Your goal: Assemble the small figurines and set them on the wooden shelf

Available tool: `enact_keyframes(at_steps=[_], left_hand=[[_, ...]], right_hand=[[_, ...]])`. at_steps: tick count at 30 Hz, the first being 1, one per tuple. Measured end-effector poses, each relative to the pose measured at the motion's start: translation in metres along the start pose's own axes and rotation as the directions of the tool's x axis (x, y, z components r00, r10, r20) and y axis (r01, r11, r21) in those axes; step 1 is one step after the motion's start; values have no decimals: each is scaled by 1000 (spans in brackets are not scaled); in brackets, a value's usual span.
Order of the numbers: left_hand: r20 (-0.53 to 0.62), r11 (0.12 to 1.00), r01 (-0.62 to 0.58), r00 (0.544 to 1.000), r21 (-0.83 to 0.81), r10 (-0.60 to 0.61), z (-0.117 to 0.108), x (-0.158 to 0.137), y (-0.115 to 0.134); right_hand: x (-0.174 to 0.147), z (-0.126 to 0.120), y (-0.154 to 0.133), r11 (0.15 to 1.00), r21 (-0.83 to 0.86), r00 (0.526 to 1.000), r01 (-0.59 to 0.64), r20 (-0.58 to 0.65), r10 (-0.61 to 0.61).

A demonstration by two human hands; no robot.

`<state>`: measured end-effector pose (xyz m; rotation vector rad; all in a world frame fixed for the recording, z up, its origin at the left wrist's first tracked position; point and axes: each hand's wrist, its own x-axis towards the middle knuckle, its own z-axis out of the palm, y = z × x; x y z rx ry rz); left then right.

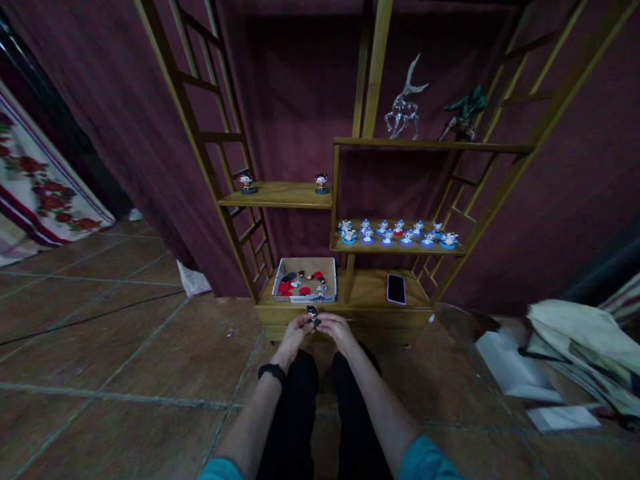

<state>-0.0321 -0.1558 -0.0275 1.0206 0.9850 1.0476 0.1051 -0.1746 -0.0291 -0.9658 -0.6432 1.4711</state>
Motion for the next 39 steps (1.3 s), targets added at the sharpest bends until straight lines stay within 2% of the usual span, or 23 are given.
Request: enact_keyframes(at_steps=[7,15,17,22,25,30,36,39], left_hand=[[63,996,34,998,-85,-29,-5,5,-6],[109,998,12,994,-62,-5,-8,3,-4],[93,998,4,996,-59,2,-8,3,-5],[-56,998,-61,997,9,62,-6,5,-9],[-106,993,-101,989,53,106,-4,5,-11],[-87,988,-130,987,81,137,2,2,-8],[-27,994,-92,995,51,93,3,-1,-4],[-32,994,-97,995,49,99,3,-2,-2]], right_hand=[[-4,4,-4,1000,-8,1000,22,22,-22],[-6,4,-3,998,-26,997,49,54,-47],[-4,3,-1,999,-24,998,42,45,-41],[-1,3,2,999,-2,999,32,5,-32],[-1,3,3,999,4,999,40,-29,-40],[-3,3,2,999,-18,998,51,-29,-51],[-1,-2,0,998,33,998,58,-15,-57],[-1,-3,0,998,44,999,53,0,-53]])
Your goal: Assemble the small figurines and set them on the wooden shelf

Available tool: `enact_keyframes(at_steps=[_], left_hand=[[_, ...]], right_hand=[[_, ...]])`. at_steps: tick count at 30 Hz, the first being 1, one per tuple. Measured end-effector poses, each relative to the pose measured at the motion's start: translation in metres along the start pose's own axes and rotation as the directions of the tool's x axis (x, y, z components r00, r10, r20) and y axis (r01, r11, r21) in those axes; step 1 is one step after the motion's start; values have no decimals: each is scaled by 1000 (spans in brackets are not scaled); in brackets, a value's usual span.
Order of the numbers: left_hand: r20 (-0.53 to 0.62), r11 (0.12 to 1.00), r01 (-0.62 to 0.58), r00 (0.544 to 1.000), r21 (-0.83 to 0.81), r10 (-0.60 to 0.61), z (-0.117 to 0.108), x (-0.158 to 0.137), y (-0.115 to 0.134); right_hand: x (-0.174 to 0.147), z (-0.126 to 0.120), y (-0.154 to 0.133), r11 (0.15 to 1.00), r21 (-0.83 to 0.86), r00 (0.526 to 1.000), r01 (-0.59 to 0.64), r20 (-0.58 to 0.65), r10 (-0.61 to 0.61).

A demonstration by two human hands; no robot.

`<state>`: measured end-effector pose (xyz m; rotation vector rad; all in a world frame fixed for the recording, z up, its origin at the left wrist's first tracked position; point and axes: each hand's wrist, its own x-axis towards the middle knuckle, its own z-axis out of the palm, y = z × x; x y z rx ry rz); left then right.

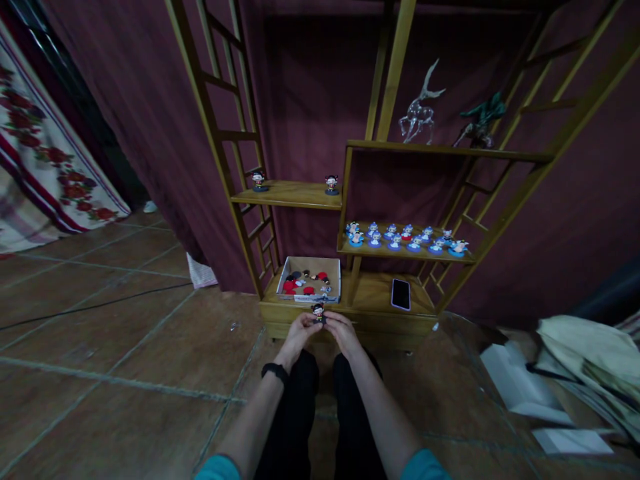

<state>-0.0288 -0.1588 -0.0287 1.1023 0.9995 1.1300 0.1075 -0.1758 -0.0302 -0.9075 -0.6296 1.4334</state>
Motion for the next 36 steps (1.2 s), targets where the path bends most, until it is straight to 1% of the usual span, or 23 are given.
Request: enact_keyframes(at_steps=[3,8,11,16,20,25,29,32,36], left_hand=[[-22,1000,-17,1000,24,17,1,-1,2],[-15,999,-32,999,39,33,4,-3,4],[-18,999,-35,999,5,35,5,-3,4],[-24,997,-31,999,-65,30,6,-3,5],[1,1000,-9,1000,-27,9,5,-2,5],[-22,999,-53,998,7,53,6,-1,3],[-19,993,-103,994,56,104,6,1,-1],[-31,991,-118,992,69,120,6,3,-4],[-25,994,-87,996,62,89,3,4,-6]], right_hand=[[0,0,1,1000,3,1000,-9,4,9],[0,0,2,999,0,999,-33,37,33],[-1,0,1,999,-8,998,-37,56,37],[-1,1,-1,998,-33,999,-46,21,47],[0,1,0,998,-31,997,-50,56,51],[0,0,1,999,-17,997,-46,67,47],[-1,1,0,996,-34,990,-81,111,84],[-1,2,-1,994,-54,990,-93,98,98],[-1,1,-1,996,-27,993,-85,82,87]])
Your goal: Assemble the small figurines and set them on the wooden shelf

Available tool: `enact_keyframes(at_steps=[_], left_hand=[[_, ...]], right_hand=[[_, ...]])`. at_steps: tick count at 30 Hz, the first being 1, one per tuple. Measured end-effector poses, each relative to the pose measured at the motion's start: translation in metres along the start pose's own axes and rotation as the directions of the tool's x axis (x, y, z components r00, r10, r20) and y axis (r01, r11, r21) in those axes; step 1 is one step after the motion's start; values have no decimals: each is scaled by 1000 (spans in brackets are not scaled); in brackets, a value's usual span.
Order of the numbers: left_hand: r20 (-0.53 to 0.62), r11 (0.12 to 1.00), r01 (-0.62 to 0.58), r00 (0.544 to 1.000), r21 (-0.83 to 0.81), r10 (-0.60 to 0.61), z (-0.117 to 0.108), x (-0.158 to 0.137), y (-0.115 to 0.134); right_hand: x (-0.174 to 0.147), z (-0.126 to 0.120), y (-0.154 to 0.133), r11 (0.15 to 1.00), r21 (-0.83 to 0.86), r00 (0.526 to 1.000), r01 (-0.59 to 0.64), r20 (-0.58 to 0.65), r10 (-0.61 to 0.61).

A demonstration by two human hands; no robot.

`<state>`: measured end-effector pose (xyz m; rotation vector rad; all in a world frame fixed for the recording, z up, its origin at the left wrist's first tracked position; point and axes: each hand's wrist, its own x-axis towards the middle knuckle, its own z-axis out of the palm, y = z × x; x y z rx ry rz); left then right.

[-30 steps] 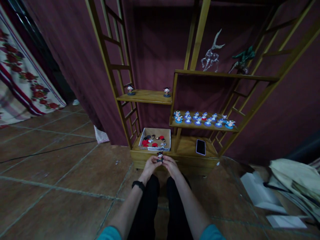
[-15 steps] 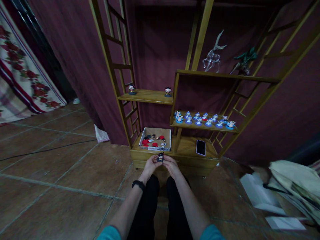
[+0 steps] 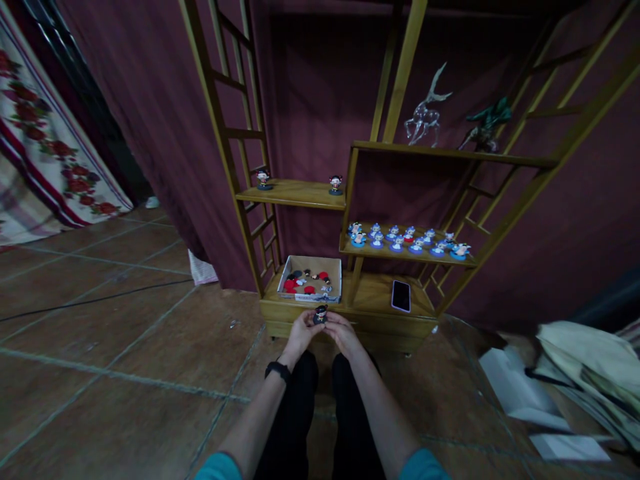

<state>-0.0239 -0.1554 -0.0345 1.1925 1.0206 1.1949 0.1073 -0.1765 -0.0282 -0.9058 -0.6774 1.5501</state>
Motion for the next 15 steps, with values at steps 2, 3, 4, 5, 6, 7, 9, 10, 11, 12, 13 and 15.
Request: enact_keyframes(at_steps=[2,3,4,5,6,7,9,10,11,12,13,15], left_hand=[[17,1000,17,1000,21,-17,-2,1,-1],[31,999,27,999,32,-28,-3,1,-1],[47,999,37,998,39,-39,-4,1,-1],[62,998,47,997,41,-49,-4,1,0],[74,998,56,996,40,-59,-5,1,0],[83,997,63,994,35,-66,-5,1,0],[96,997,74,992,22,-76,-5,0,2],[100,997,78,992,12,-79,-5,-1,4],[101,997,82,992,-3,-81,-5,-2,5],[94,996,86,992,-24,-83,-4,-2,7],[79,995,90,993,-49,-86,-4,-3,10],[39,990,99,995,-102,-96,-2,-5,14]], right_hand=[[-1,0,0,1000,9,1000,2,-13,-2],[-1,-1,0,1000,11,1000,-1,-22,1],[-2,-1,-1,1000,11,1000,-5,-28,6],[-2,-1,-1,1000,13,999,-10,-33,10],[-3,-1,-1,1000,14,999,-15,-37,15],[-3,-1,-1,1000,15,999,-19,-41,19],[-2,-2,-1,1000,15,998,-26,-52,27],[-2,-2,-1,999,16,998,-29,-58,30],[-1,-2,-1,999,18,997,-33,-62,34],[-1,-2,-1,999,21,997,-35,-65,36],[-1,-2,0,999,27,997,-35,-68,37],[0,-1,0,999,42,997,-35,-71,38]])
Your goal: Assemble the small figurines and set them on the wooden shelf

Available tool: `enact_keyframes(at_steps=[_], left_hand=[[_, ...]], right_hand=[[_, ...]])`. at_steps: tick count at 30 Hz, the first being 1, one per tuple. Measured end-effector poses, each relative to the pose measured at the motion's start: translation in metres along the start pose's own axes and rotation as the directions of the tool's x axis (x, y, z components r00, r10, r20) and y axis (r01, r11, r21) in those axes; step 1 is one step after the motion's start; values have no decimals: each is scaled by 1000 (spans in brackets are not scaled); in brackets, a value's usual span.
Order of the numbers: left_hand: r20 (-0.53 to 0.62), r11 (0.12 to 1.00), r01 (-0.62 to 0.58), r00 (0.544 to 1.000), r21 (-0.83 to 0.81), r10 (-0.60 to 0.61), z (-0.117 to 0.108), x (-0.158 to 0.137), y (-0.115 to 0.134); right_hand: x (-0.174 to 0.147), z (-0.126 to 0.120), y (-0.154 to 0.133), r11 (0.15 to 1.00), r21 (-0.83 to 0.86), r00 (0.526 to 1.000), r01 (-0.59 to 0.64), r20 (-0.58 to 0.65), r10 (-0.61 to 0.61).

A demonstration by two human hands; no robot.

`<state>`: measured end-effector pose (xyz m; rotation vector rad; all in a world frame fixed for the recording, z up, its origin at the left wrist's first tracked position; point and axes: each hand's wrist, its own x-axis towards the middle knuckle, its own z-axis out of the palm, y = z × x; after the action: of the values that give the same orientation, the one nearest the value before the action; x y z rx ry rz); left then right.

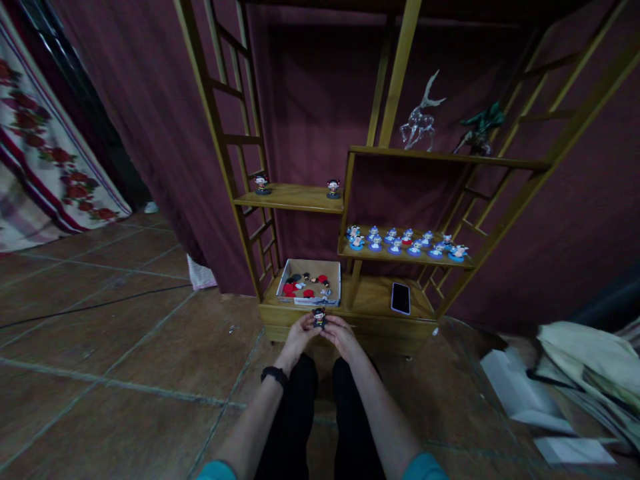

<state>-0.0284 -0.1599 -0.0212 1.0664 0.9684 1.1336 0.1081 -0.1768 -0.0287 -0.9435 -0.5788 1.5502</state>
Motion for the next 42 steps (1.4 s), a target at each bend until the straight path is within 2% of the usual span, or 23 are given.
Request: enact_keyframes(at_steps=[2,7,20,29,35,42], left_hand=[[-21,1000,14,1000,-26,-15,1,-2,3],[17,998,55,998,15,-55,0,-2,3],[16,998,64,998,-24,-64,-6,1,-5],[100,999,38,994,11,-39,-7,-1,-4],[142,1000,24,989,20,-27,-9,1,-6],[195,998,62,979,-30,-56,-6,-1,-2]], right_hand=[[0,1,0,1000,14,1000,0,-1,0],[-1,1,-1,1000,5,1000,-7,16,7],[-4,2,-4,999,-15,996,35,77,-34],[-1,2,-1,998,-23,998,64,32,-63],[-1,3,0,997,-23,996,72,47,-70],[1,0,0,999,-9,996,52,77,-51]])
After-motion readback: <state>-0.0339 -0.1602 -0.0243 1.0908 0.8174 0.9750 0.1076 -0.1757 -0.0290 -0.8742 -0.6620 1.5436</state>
